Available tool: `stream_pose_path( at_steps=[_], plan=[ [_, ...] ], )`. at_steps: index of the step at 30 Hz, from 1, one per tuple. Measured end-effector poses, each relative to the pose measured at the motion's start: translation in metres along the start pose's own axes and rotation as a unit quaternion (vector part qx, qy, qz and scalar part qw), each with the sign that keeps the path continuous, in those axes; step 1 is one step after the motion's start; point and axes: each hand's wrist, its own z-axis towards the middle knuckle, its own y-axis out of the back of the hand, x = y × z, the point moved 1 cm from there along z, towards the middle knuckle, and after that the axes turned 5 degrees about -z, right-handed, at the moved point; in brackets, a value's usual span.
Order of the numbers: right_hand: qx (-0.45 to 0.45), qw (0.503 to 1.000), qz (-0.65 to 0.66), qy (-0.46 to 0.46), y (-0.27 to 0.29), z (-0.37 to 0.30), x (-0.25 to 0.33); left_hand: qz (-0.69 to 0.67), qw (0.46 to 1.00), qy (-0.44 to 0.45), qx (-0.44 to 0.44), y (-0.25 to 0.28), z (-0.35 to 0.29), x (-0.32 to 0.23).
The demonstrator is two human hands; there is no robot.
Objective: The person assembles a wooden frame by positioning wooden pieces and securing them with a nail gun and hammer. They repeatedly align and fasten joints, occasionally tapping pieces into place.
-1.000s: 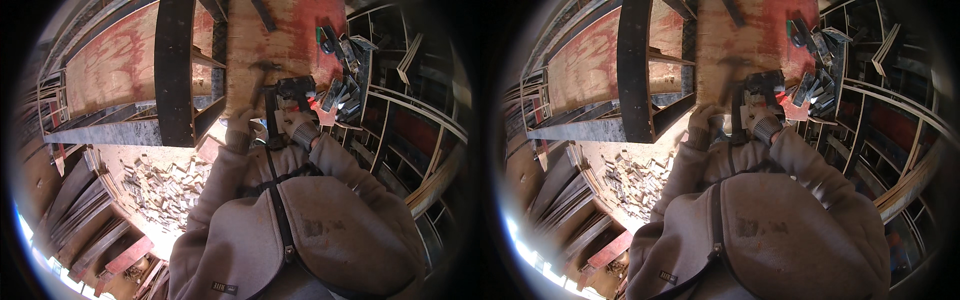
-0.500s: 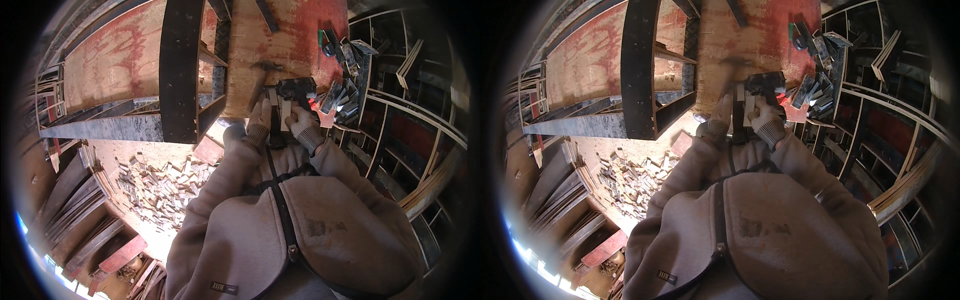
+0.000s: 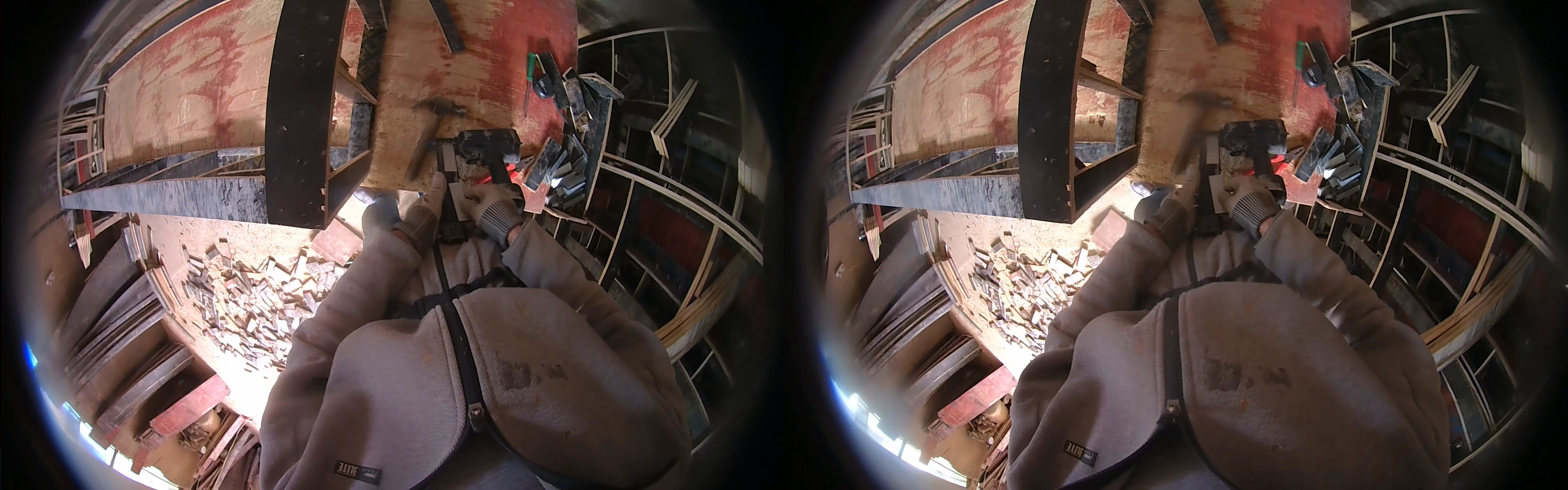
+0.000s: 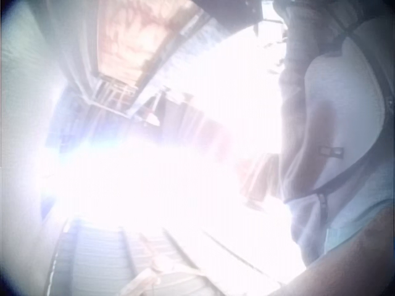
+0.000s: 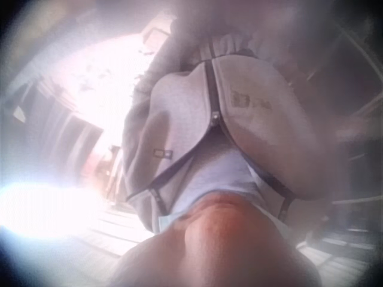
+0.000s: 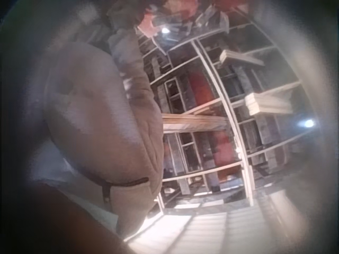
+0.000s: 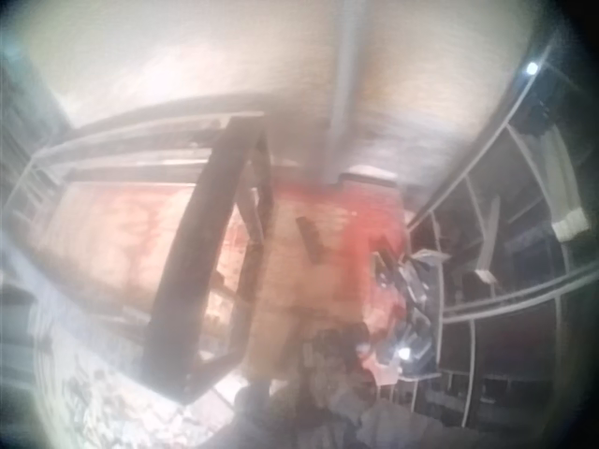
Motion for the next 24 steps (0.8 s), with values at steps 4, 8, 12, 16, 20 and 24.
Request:
stream_pose_path(
  at_steps=[4,8,12,16,20,24],
  plan=[
    [0.036,0.995,0.092,0.035,0.017,0.006,-0.004,-0.039,0.998,-0.044,0.021,0.023,-0.015,-0.021],
    [-0.271,0.957,0.094,-0.050,0.057,0.020,-0.044,-0.337,0.917,0.128,0.170,0.015,-0.011,-0.043],
    [-0.048,0.936,0.338,-0.083,0.047,0.078,-0.053,-0.339,0.928,0.005,0.155,0.018,-0.025,-0.085],
    [0.052,0.867,0.488,-0.089,0.033,0.077,-0.055,-0.061,0.993,0.055,0.083,0.043,-0.039,-0.109],
    [0.029,0.829,0.549,-0.099,0.048,0.034,-0.069,-0.259,0.957,-0.065,0.116,0.060,-0.033,-0.110],
    [-0.049,0.810,0.582,-0.050,0.088,-0.008,-0.067,-0.153,0.972,-0.156,0.089,0.066,-0.047,-0.145]
  ],
)
